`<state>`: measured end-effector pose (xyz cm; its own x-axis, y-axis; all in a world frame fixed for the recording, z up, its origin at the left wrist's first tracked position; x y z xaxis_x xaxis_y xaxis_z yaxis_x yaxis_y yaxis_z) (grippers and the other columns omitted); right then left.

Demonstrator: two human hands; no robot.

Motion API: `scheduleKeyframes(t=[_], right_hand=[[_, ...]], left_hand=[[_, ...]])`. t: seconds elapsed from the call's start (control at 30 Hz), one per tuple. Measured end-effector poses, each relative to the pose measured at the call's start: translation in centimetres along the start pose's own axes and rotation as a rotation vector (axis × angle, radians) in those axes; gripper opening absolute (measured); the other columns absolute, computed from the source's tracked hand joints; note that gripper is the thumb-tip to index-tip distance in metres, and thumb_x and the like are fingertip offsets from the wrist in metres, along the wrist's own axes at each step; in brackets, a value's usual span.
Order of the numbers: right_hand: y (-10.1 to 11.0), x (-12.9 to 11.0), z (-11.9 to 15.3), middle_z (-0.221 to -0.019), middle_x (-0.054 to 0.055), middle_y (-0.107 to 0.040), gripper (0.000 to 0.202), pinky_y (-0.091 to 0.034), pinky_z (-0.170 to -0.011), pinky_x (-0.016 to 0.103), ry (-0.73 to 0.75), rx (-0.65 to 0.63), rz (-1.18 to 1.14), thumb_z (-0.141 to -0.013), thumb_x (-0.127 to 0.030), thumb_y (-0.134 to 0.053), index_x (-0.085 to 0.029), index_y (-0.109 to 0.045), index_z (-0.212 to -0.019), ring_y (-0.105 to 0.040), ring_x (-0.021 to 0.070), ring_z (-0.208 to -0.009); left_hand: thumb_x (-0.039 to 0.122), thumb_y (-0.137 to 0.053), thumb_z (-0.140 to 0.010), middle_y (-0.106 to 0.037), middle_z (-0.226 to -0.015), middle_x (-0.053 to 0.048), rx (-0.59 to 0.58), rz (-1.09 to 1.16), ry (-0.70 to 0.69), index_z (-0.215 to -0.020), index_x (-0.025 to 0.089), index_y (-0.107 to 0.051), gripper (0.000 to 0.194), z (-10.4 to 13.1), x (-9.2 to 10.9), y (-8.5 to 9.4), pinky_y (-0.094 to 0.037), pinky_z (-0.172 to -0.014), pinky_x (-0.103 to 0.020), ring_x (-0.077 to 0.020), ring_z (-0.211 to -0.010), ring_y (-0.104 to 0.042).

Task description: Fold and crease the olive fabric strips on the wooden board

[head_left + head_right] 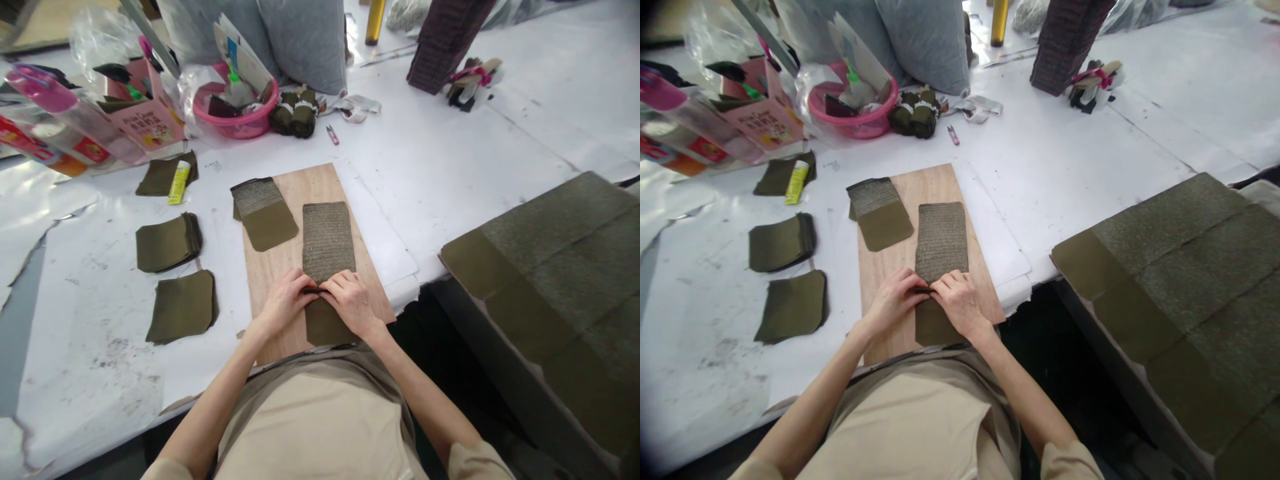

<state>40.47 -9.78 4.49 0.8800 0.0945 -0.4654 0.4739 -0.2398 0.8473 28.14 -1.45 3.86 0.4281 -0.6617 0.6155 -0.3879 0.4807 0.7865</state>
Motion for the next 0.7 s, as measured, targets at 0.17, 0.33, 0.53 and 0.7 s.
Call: scheduleKeyframes(t=[0.17,0.33,0.53,0.7], right_hand=[[-0.1,0.1,0.0,-0.09,0.003,-0.066,0.012,-0.039,-0.081,0.034,-0.021,0.012,-0.015,-0.093,-0.031,-0.059,-0.022,-0.066,-0.092,-0.052,0.0195,-0.093],[0.1,0.3,0.0,-0.091,0.003,-0.067,0.013,-0.042,-0.081,0.034,-0.036,0.05,-0.07,-0.093,-0.03,-0.059,-0.021,-0.066,-0.097,-0.053,0.0197,-0.093],[0.2,0.6,0.3,-0.092,0.004,-0.065,0.016,-0.046,-0.082,0.031,-0.058,0.063,-0.119,-0.094,-0.019,-0.054,-0.023,-0.069,-0.1,-0.052,0.0183,-0.093],[0.0,0.8,0.4,-0.092,0.004,-0.064,0.021,-0.047,-0.081,0.031,-0.064,0.04,-0.107,-0.093,-0.016,-0.055,-0.025,-0.07,-0.103,-0.052,0.0186,-0.094]], left_hand=[[0.031,-0.059,-0.092,-0.058,-0.091,-0.002,0.118,0.087,0.024,-0.099,0.022,-0.062,0.012,0.9,-0.3,0.4,-0.048,-0.078,-0.031,-0.0168,-0.087,-0.057],[0.028,-0.05,-0.096,-0.06,-0.089,-0.003,0.165,0.069,-0.023,-0.095,0.021,-0.063,0.016,1.4,-0.5,0.5,-0.049,-0.077,-0.031,-0.0164,-0.086,-0.059],[0.027,-0.049,-0.097,-0.061,-0.092,-0.004,0.16,0.012,-0.068,-0.097,0.021,-0.063,0.016,1.5,-0.8,0.3,-0.05,-0.077,-0.03,-0.0166,-0.087,-0.059],[0.024,-0.047,-0.097,-0.062,-0.095,-0.005,0.15,-0.02,-0.084,-0.099,0.021,-0.064,0.017,1.7,-0.8,0.2,-0.05,-0.078,-0.03,-0.0167,-0.09,-0.059]])
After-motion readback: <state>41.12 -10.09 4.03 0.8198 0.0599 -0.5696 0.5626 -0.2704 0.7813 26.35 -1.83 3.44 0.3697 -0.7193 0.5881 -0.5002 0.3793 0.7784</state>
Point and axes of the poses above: each hand's wrist, its own z-axis away from the middle knuckle, its own y-axis out of the back of the hand, x = y × z, the point moved 6 cm from there along -z, towards the middle knuckle
